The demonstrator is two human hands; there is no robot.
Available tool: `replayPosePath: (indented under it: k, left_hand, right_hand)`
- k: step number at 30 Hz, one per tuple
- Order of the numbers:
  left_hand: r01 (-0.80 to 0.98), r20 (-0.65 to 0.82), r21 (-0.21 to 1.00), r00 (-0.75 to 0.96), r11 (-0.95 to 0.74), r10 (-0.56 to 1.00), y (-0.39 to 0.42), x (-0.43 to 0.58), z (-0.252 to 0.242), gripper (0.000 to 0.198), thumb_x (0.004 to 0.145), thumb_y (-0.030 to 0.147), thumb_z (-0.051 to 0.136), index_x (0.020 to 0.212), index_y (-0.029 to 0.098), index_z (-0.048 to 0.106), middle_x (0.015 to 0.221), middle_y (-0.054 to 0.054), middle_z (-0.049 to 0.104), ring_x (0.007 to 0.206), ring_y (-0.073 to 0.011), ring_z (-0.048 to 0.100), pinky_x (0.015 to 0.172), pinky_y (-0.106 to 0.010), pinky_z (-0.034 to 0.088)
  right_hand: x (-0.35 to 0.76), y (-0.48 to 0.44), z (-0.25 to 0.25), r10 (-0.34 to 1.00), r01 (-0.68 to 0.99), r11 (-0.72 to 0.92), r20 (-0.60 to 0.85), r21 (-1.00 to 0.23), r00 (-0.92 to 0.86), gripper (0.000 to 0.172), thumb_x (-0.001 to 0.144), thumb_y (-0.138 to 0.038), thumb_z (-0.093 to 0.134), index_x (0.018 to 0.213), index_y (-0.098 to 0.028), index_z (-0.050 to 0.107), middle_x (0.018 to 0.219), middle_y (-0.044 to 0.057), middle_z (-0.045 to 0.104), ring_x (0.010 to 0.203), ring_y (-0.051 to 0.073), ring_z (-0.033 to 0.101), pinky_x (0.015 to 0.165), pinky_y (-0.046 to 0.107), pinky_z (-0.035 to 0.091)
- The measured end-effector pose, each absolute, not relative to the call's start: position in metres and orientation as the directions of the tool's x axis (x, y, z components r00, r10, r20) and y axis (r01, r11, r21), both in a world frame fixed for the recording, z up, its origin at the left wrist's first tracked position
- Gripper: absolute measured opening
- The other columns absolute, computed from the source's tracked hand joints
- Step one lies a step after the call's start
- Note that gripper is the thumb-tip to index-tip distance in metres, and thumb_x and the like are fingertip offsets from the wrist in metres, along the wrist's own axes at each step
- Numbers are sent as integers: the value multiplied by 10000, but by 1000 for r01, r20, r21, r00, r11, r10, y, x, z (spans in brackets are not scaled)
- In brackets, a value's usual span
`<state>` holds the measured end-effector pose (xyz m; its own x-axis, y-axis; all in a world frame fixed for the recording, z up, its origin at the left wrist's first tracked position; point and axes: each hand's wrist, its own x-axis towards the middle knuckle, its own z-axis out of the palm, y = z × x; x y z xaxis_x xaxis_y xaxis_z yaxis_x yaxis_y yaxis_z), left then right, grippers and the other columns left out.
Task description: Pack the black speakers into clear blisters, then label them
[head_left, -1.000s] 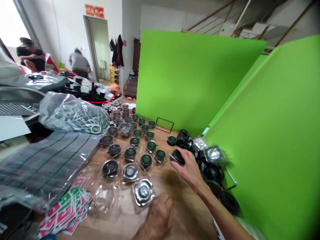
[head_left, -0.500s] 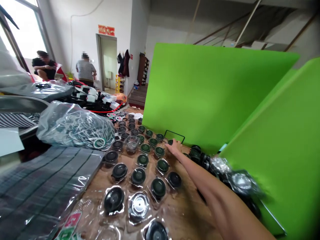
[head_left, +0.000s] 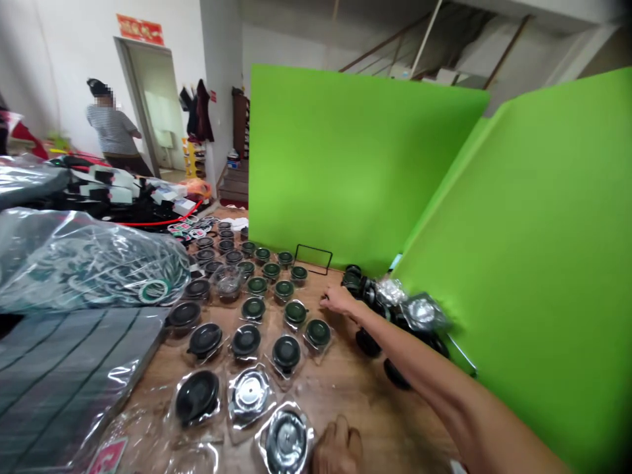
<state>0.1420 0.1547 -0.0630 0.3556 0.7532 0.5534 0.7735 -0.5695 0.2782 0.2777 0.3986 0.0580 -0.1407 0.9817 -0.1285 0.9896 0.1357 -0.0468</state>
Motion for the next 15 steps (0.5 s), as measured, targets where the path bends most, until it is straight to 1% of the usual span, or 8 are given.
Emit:
replayPosePath:
  k: [2, 4, 6, 9, 11, 13, 14, 15]
  left_hand:
    - [733, 494, 332, 401, -594, 771, 154, 136, -55, 173, 689, 53, 524, 696, 222, 564, 716, -42, 583, 609, -186, 542, 497, -302, 379]
    - [691, 435, 385, 448, -611, 781, 153, 131, -47, 170, 662, 64, 536, 731, 214, 576, 764, -58, 587, 659, -207, 554, 524, -309, 391]
    - [663, 410, 427, 464, -615, 785, 151, 127, -41, 169, 656, 67, 526, 744, 197, 587, 775, -75, 581, 677, -221, 559, 538, -313, 398]
    - [630, 433, 482, 432, -608, 791, 151, 125, -37, 161, 711, 74, 473, 730, 177, 595, 746, -87, 561, 650, -219, 550, 531, -310, 399]
    - [602, 446, 507, 428, -617, 786, 150, 123, -34, 201, 777, 98, 428, 814, 173, 611, 760, -83, 560, 648, -203, 550, 547, -301, 418]
    - [542, 455, 564, 426, -623, 782, 150, 122, -28, 242, 843, 160, 400, 991, 161, 592, 806, -83, 573, 695, -193, 569, 598, -297, 453]
    - [481, 438, 644, 407, -595, 802, 149, 121, -24, 275, 865, 213, 408, 1092, 150, 550, 824, -80, 581, 703, -185, 575, 616, -295, 466]
    - [388, 397, 751, 381, -534, 835, 147, 121, -19, 348, 875, 277, 428, 1189, 138, 484, 839, -77, 588, 691, -176, 578, 616, -295, 476]
  right_hand:
    - [276, 379, 53, 975, 982, 177, -127, -60, -183, 276, 859, -344, 558, 1060, -156, 576, 1142, 69, 564, 1040, 202, 539, 896, 437, 445]
    - [277, 362, 52, 972, 974, 202, -101, -103, -212, 288, 843, -306, 577, 1090, -157, 565, 1192, 74, 534, 1096, 222, 503, 925, 460, 415]
    - [280, 346, 55, 975, 964, 203, -60, -172, -216, 310, 803, -215, 603, 1106, -163, 566, 1203, 83, 529, 1123, 238, 480, 949, 464, 384]
    - [288, 321, 67, 984, 930, 178, 34, -322, -176, 411, 699, -95, 618, 1100, -182, 587, 1180, 94, 549, 1124, 240, 476, 981, 424, 348]
    - [292, 297, 78, 987, 883, 150, 121, -445, -106, 487, 696, -128, 609, 1174, -195, 541, 1227, 92, 527, 1149, 232, 463, 992, 393, 347]
    - [292, 263, 84, 983, 808, 113, 181, -578, -8, 516, 767, -233, 560, 1268, -188, 445, 1231, 94, 530, 1114, 216, 503, 944, 368, 405]
    - [290, 241, 83, 981, 760, 94, 190, -643, 39, 502, 814, -289, 507, 1293, -178, 406, 1205, 98, 552, 1069, 206, 541, 895, 354, 445]
    - [287, 216, 80, 979, 708, 77, 187, -702, 79, 474, 860, -336, 436, 1300, -167, 387, 1169, 102, 578, 1014, 197, 578, 835, 339, 480]
